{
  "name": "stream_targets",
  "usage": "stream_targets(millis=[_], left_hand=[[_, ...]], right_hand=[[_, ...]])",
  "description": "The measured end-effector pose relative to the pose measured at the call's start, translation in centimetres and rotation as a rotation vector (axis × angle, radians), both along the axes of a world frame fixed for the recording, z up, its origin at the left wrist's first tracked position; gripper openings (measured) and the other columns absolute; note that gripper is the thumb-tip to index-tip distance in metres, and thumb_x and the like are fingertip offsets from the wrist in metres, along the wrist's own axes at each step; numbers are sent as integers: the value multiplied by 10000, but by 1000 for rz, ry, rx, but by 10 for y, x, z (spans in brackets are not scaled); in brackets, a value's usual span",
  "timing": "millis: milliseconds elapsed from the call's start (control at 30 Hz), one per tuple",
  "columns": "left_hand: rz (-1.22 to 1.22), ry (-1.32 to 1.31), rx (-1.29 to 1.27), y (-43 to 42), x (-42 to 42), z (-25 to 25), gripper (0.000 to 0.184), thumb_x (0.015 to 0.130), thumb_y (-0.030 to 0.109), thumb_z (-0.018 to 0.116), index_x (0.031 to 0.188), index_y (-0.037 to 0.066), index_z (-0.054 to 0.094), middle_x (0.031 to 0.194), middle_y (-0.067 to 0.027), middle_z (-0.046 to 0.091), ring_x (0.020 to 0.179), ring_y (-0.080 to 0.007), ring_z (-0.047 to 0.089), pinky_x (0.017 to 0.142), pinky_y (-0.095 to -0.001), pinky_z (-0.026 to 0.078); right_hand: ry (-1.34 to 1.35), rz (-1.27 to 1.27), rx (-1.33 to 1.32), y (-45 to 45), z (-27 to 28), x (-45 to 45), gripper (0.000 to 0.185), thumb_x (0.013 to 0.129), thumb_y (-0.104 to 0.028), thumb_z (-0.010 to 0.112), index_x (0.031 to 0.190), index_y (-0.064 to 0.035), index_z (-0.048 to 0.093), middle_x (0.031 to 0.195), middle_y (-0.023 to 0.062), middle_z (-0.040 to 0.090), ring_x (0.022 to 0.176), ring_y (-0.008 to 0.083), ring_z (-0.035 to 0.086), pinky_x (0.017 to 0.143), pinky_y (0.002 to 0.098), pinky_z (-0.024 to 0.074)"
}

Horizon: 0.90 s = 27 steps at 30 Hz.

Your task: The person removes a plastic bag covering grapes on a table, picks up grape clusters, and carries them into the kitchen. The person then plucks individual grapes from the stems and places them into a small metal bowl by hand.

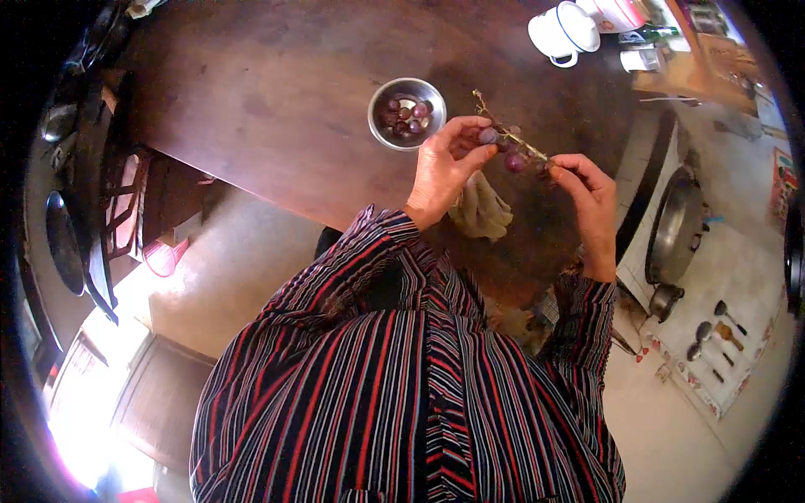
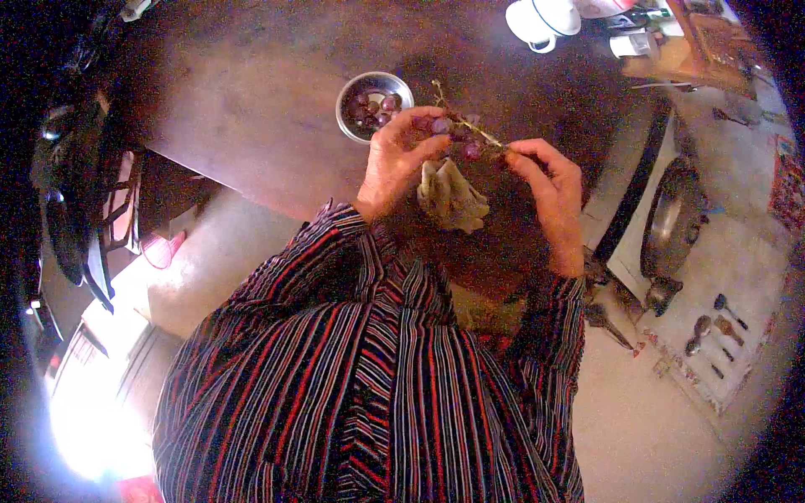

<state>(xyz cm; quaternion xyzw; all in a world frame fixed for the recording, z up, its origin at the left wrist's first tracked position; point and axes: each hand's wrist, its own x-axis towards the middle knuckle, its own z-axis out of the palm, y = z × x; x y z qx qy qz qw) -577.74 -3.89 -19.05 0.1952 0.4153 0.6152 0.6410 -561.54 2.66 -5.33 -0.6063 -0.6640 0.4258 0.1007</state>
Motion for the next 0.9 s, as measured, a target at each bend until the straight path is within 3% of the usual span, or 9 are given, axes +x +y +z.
stream_targets(millis=[67,133,267,333,567,633,900], left_hand=[[52,54,53,2,2,-4,342,818,38,661,1144,3,564,1031,-75,633,926,-138,604,792,-267,516],[82,170,-2,3,-7,12,306,790,12,668,1083,-5,580,890,-45,632,797,-88,593,707,-236,514],[135,266,80,7,-18,22,295,791,-1,662,1075,-1,579,885,-44,631,791,-88,592,697,-233,518],[10,183,24,5,-29,29,306,816,28,663,1107,18,568,1011,-69,630,908,-125,609,784,-258,524],[63,20,140,-9,-57,44,320,811,-7,665,1115,16,566,1021,-56,627,945,-130,599,853,-267,495],[66,-120,132,-17,-64,45,319,805,-7,673,1108,23,575,1010,-45,631,929,-117,596,811,-250,494],[154,-95,116,-41,-86,52,244,845,65,655,1079,33,597,975,-42,637,847,-96,589,688,-217,479]], right_hand=[[-11,-11,-10,0,-2,-1,121,854,-59,598,943,11,642,879,4,624,833,80,559,771,214,431],[8,-23,19,-2,2,-10,131,831,-89,623,923,2,645,840,-1,641,801,76,555,743,216,430],[14,-47,17,-1,18,-24,127,832,-89,622,916,2,646,838,5,641,805,76,555,744,215,428],[-2,-9,24,0,28,-34,121,836,-80,617,921,1,645,836,7,640,805,74,555,739,212,427],[39,60,77,-6,51,-65,105,843,-61,612,920,3,640,833,9,636,798,64,555,729,198,425],[48,42,32,-11,56,-74,104,846,-47,608,926,14,633,836,19,635,802,70,565,735,203,433],[64,170,74,-31,67,-103,95,847,-13,590,927,28,623,848,17,633,798,70,572,739,211,442]])
